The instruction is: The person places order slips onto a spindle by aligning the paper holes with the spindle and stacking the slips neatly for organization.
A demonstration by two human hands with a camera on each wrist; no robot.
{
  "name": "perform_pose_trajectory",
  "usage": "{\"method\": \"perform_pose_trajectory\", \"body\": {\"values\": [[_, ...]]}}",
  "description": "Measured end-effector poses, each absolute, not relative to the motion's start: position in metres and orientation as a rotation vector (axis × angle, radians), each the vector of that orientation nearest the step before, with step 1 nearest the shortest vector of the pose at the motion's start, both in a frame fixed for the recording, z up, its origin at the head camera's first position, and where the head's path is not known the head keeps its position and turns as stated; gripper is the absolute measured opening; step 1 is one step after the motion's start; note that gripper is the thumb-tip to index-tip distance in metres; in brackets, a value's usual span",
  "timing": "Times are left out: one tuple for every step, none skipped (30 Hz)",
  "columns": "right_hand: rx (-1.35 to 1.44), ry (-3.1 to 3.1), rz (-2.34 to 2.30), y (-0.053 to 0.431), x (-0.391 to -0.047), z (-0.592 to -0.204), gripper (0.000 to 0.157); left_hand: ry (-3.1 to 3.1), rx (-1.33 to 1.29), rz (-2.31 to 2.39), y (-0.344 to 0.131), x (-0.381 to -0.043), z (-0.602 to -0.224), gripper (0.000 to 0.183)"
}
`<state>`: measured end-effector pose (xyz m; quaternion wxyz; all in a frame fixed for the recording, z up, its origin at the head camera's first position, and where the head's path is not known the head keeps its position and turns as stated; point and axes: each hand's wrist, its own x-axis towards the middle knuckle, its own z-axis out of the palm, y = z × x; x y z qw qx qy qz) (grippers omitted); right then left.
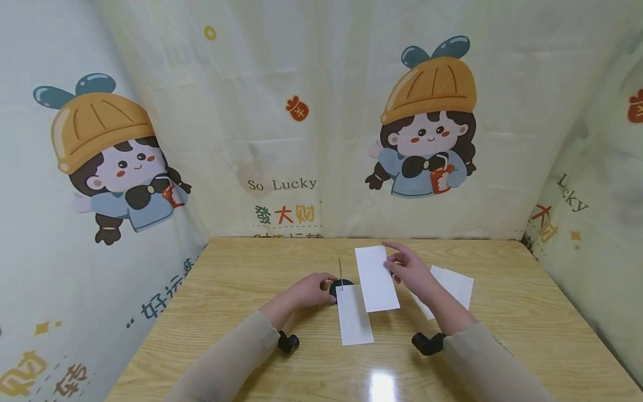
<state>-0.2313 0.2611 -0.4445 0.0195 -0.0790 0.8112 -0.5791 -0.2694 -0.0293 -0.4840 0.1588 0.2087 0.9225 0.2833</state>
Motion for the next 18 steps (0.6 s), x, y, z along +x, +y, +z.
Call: {"method": "perform_pose_trajectory", "body": {"values": [[-0.248, 2.514, -1.805, 0.260, -0.231, -0.444, 0.054, 2.638, 0.597, 0.812, -0.029, -0.270, -0.484, 0.053], [-0.249, 2.509, -1.812, 0.259, -0.231, -0.444, 0.054, 2.637, 0.598, 0.814, -0.029, -0.270, -0.484, 0.053], [-0.249, 2.504, -1.820, 0.259, -0.231, -0.444, 0.054, 2.638, 0.597, 0.814, -0.029, -0.270, -0.485, 0.053], [-0.249, 2.500, -1.825, 0.258, -0.232, -0.444, 0.054, 2.638, 0.598, 0.813, -0.029, -0.270, -0.485, 0.052], [-0.249, 2.499, -1.827, 0.257, -0.232, -0.444, 0.054, 2.639, 0.599, 0.811, -0.029, -0.270, -0.485, 0.052], [-0.248, 2.495, -1.832, 0.256, -0.232, -0.444, 0.054, 2.639, 0.599, 0.809, -0.029, -0.270, -0.485, 0.052], [-0.250, 2.494, -1.832, 0.256, -0.231, -0.444, 0.054, 2.639, 0.599, 0.807, -0.029, -0.270, -0.485, 0.052], [-0.249, 2.494, -1.832, 0.255, -0.231, -0.443, 0.054, 2.638, 0.598, 0.805, -0.029, -0.270, -0.485, 0.052], [-0.248, 2.497, -1.830, 0.254, -0.231, -0.443, 0.054, 2.638, 0.597, 0.802, -0.029, -0.270, -0.485, 0.052], [-0.247, 2.501, -1.826, 0.253, -0.231, -0.442, 0.054, 2.637, 0.593, 0.798, -0.029, -0.270, -0.484, 0.051], [-0.245, 2.499, -1.826, 0.252, -0.231, -0.442, 0.054, 2.636, 0.588, 0.798, -0.029, -0.270, -0.484, 0.051], [-0.239, 2.495, -1.826, 0.251, -0.231, -0.441, 0.054, 2.634, 0.583, 0.798, -0.029, -0.269, -0.484, 0.051], [-0.236, 2.494, -1.822, 0.250, -0.230, -0.441, 0.055, 2.632, 0.575, 0.800, -0.029, -0.269, -0.484, 0.051], [-0.235, 2.493, -1.819, 0.249, -0.230, -0.441, 0.055, 2.630, 0.568, 0.802, -0.029, -0.269, -0.484, 0.051], [-0.234, 2.490, -1.816, 0.248, -0.231, -0.441, 0.055, 2.629, 0.562, 0.802, -0.029, -0.269, -0.483, 0.051], [-0.235, 2.487, -1.813, 0.247, -0.231, -0.441, 0.055, 2.627, 0.555, 0.805, -0.028, -0.269, -0.483, 0.051], [-0.233, 2.484, -1.809, 0.246, -0.231, -0.441, 0.055, 2.625, 0.552, 0.806, -0.028, -0.269, -0.483, 0.051], [-0.234, 2.484, -1.804, 0.245, -0.231, -0.441, 0.055, 2.625, 0.549, 0.807, -0.028, -0.269, -0.483, 0.051]]}}
